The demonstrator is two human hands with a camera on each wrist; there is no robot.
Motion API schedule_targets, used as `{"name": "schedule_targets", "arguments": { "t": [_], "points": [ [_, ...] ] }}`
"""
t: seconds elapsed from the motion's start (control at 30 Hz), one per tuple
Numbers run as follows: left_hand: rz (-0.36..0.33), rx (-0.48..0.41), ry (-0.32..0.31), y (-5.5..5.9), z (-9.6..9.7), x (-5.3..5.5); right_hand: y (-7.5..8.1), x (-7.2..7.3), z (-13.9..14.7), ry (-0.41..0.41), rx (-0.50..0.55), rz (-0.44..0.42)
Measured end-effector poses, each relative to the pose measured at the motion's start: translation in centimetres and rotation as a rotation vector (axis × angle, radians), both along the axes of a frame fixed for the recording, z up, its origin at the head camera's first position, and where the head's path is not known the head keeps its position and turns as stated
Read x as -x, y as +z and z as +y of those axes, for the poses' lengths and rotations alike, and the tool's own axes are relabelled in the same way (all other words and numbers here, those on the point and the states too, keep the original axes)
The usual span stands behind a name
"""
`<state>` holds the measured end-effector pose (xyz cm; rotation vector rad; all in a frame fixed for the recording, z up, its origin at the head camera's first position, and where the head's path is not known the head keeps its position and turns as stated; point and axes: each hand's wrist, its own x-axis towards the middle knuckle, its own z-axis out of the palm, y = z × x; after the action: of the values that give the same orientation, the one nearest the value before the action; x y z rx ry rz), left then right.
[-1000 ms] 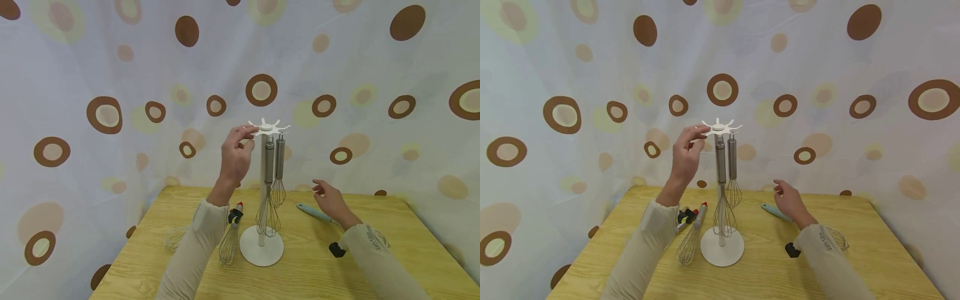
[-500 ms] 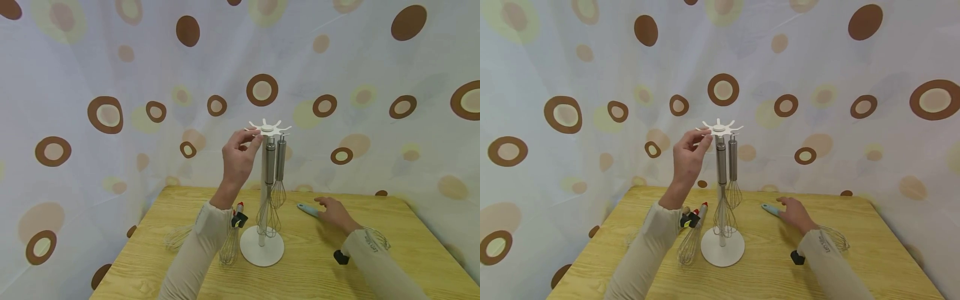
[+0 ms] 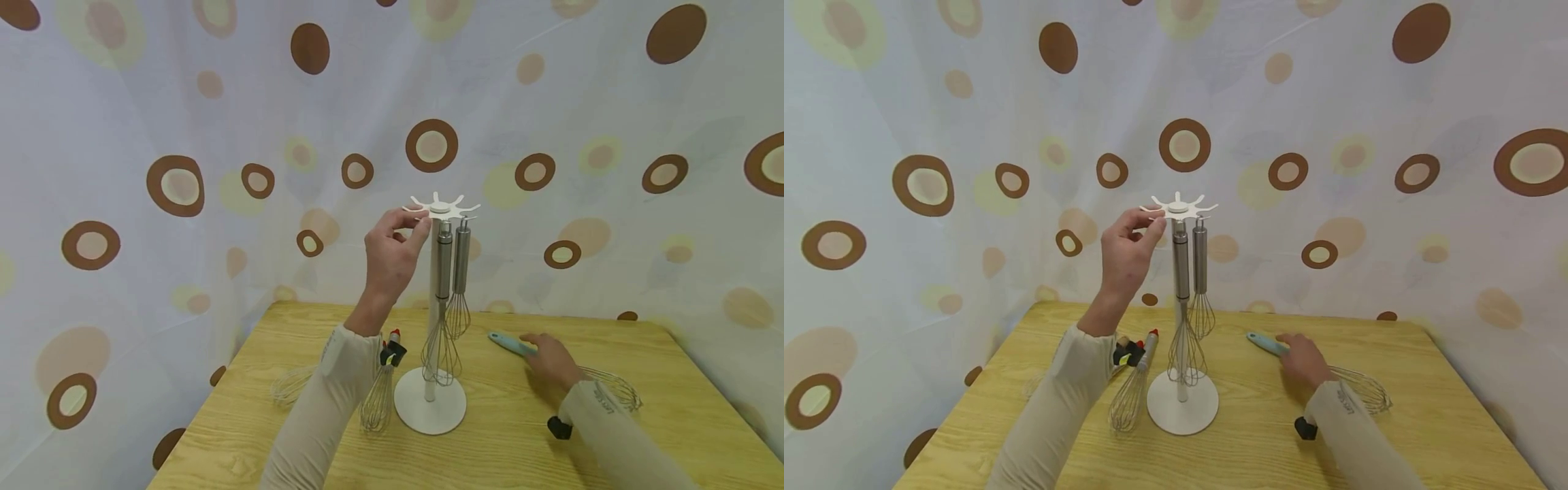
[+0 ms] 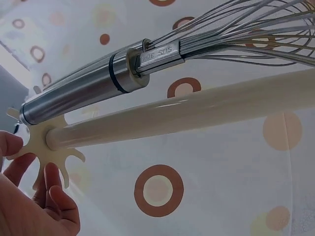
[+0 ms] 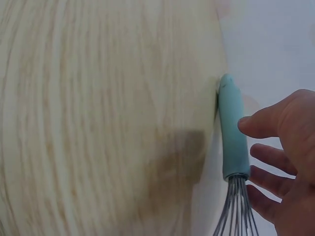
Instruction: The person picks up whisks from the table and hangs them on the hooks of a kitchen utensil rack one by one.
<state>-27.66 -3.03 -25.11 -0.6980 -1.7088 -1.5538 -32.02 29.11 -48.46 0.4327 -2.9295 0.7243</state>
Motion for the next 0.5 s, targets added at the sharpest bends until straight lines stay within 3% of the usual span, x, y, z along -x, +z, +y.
{"name": "schedule_targets", "arguments": {
  "t": [0.2, 0.5],
  "points": [
    [-0.022, 0.018, -0.017, 0.1, -0.2, 0.3, -1.1, 0.3, 0.3, -0.001, -0.029, 0.016],
    [-0.055, 0.015, -0.058, 0.2, -0.4, 0.9, -1.4, 0.5, 0.4, 0.008, -0.017, 0.009]
  ]
}}
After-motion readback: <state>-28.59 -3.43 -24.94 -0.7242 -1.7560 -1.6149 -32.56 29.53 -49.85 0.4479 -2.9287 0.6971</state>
